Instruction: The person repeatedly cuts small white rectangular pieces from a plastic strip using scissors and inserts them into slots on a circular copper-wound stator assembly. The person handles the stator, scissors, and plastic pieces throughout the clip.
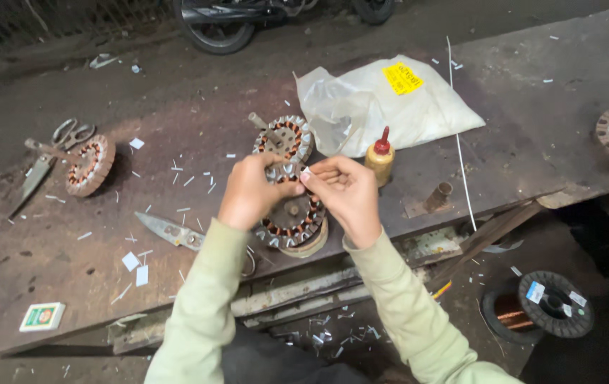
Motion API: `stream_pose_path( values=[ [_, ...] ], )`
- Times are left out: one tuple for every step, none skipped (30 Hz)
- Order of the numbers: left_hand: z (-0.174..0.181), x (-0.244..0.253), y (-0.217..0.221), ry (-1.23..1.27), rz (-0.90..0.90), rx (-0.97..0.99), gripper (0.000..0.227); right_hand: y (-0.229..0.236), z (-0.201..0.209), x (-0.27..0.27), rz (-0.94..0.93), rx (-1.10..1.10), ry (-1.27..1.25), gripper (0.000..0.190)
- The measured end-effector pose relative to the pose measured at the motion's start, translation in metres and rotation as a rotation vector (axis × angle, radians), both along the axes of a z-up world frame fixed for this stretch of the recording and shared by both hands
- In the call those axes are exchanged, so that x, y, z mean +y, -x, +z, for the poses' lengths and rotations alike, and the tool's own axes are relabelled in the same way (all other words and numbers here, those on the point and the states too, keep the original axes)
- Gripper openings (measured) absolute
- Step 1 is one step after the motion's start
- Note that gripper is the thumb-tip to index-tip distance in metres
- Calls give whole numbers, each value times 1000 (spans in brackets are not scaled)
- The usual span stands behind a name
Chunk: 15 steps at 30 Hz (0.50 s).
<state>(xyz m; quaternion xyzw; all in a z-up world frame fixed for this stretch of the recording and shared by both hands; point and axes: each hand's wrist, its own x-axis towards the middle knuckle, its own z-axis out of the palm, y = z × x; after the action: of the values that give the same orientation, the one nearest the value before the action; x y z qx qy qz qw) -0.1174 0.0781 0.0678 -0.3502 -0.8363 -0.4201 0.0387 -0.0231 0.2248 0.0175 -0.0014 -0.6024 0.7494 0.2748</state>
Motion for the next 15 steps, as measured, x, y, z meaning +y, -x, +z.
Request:
stream_pose_path(
  values=[
    [-2, -1, -6, 20, 50, -34, 48, 0, 3, -2, -23, 1, 13, 15],
    [-3, -3, -13, -39, 69, -28, 45, -1, 6, -4, -28, 5, 34, 14],
    [-4, -6, -21, -99, 88, -23, 42, -3, 9, -6, -34, 9, 55, 14],
    [-5, -8, -31, -157, 109, -23, 39, -7, 12, -10, -38, 7, 79, 13],
    [-4, -10, -40, -230, 102, -8, 38, -10, 16, -14, -58, 21, 80, 13],
    [-2, -11, -46, -303, 92, 8, 37, -12, 21, -17, -82, 36, 82, 12],
    [0, -11, -53, -377, 80, 23, 36, -14, 28, -20, -106, 52, 83, 11],
    [0, -9, -60, -425, 100, 28, 35, -18, 34, -22, -121, 64, 22, 11],
    [-1, -8, -67, -474, 119, 33, 34, -21, 41, -24, -136, 77, -39, 10],
    [-4, -6, -74, -525, 142, 33, 33, -26, 46, -26, -149, 85, -102, 10],
    [-8, -5, -81, -554, 168, 42, 31, -31, 51, -28, -201, 63, -221, 10],
    [-13, -2, -86, -586, 192, 54, 30, -36, 56, -30, -253, 44, -344, 11],
    [-19, 0, -90, -619, 216, 65, 28, -40, 60, -32, -306, 25, -467, 13],
    [-25, 1, -93, -635, 232, 65, 28, -44, 63, -34, -324, 24, -509, 13],
    [-31, 2, -95, -650, 248, 64, 28, -48, 64, -36, -342, 22, -550, 13]
  ],
)
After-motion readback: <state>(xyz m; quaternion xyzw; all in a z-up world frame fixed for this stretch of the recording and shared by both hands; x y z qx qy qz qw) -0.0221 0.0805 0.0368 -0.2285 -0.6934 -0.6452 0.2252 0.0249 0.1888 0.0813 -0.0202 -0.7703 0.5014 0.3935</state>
